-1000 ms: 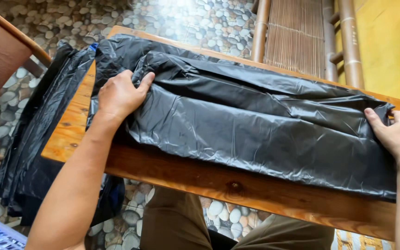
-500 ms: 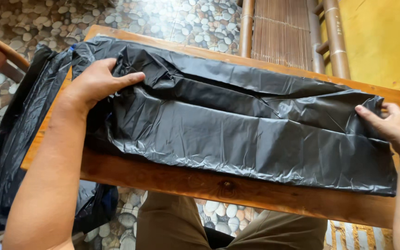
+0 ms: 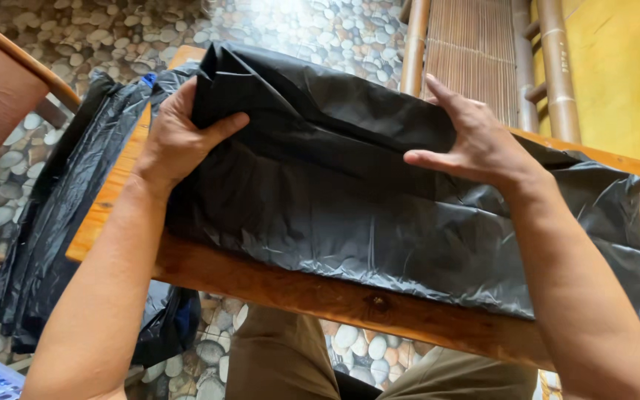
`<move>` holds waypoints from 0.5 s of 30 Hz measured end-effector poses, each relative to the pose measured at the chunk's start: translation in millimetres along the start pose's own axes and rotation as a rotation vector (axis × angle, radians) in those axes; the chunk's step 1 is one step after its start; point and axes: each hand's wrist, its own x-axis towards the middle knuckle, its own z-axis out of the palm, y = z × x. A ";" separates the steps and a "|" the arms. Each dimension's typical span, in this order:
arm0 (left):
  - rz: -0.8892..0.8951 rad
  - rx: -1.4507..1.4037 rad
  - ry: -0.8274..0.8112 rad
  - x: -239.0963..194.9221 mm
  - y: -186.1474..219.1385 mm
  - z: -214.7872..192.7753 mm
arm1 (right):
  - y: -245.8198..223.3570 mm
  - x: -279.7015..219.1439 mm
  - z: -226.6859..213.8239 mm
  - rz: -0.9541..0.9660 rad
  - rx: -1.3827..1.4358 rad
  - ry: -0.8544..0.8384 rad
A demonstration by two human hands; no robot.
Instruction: The person folds a black plastic sheet on a wooden table and places it into a black drawstring bag. They then zip the bag closed, brush it with a feather duster, and place it into a blue basket. Finally, they unfold a larger black plastic sheet on the table.
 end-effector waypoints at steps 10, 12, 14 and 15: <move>-0.510 0.529 -0.109 29.6 -25.0 -6.0 | -9.3 54.1 27.9 0.170 -0.077 -0.254; -0.499 0.511 -0.148 33.6 -10.2 -5.1 | -14.7 59.8 26.3 0.199 -0.075 -0.312; -0.487 0.493 -0.188 34.1 2.7 -3.7 | -13.2 64.7 26.1 0.230 -0.073 -0.369; -0.471 0.467 -0.234 32.0 8.1 -3.3 | -9.4 67.3 27.1 0.247 -0.088 -0.418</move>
